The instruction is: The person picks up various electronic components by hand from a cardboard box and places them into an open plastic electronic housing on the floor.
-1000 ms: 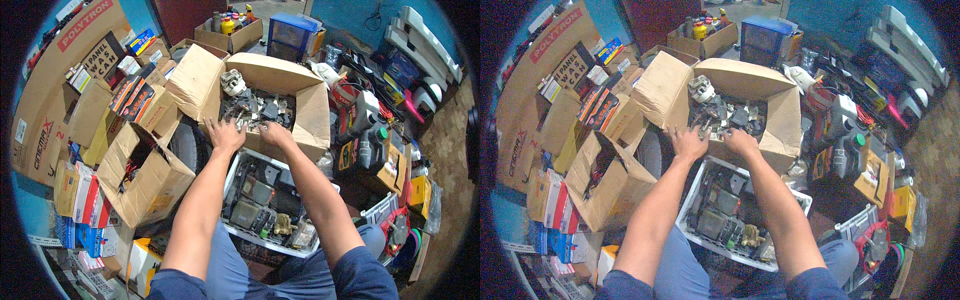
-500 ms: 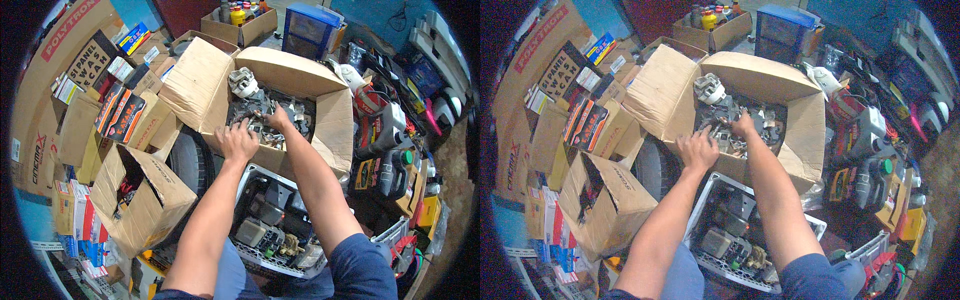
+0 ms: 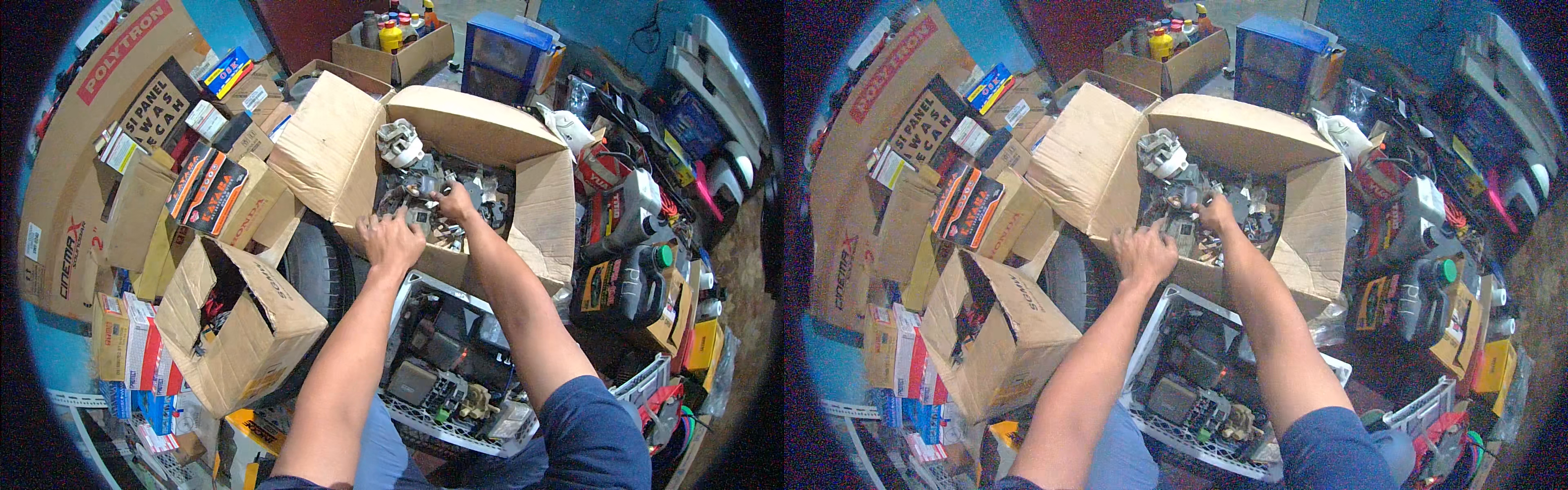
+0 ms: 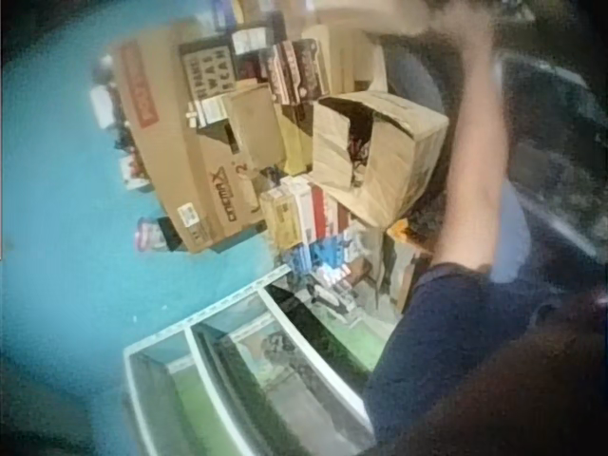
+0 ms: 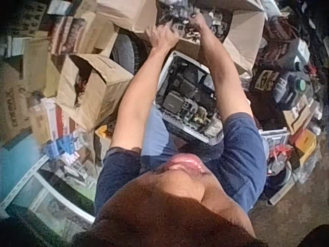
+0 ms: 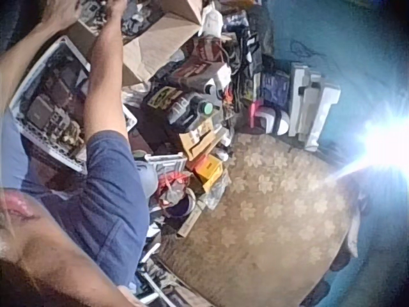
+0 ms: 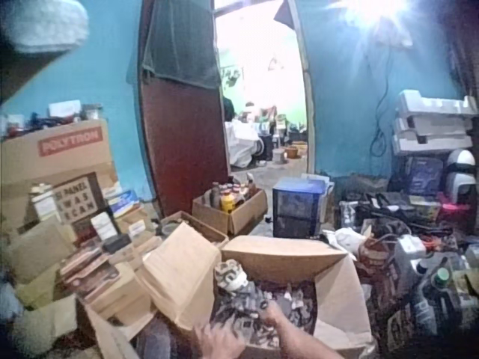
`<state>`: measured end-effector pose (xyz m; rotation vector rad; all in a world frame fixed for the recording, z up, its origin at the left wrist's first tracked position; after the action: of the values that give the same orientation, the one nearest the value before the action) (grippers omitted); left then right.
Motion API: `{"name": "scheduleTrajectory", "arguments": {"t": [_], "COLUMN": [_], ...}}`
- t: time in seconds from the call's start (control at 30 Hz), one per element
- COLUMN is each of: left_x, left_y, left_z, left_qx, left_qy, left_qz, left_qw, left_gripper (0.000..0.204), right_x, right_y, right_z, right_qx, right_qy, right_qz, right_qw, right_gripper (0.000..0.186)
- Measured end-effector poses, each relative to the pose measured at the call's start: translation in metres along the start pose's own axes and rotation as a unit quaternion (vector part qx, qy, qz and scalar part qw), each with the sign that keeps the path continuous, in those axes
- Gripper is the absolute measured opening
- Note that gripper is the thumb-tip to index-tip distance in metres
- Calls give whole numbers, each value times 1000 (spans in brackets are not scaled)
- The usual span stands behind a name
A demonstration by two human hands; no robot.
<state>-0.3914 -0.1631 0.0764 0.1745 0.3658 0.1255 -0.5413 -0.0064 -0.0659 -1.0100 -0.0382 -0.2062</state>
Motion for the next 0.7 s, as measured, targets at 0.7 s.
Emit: {"name": "scheduleTrajectory", "arguments": {"t": [0.7], "left_x": [2], "left_y": [-1], "left_z": [7], "left_qx": [53], "left_qy": [54], "left_qz": [34], "left_qw": [997], "left_gripper": [87], "right_x": [120], "right_y": [-102], "right_z": [109], "right_qx": [-345], "right_qy": [16], "right_qz": [3], "right_qw": [938], "right_gripper": [38]}}
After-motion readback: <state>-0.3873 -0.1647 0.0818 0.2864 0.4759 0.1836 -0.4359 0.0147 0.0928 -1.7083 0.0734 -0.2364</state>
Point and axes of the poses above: each hand's wrist, its own x-axis away from the middle knuckle, its own z-axis out of the back of the hand, y = z × x, the point moved 3 cm from there along -x, towards the middle knuckle, and after that the axes turned 12 degrees about y, right-handed, at the moved point
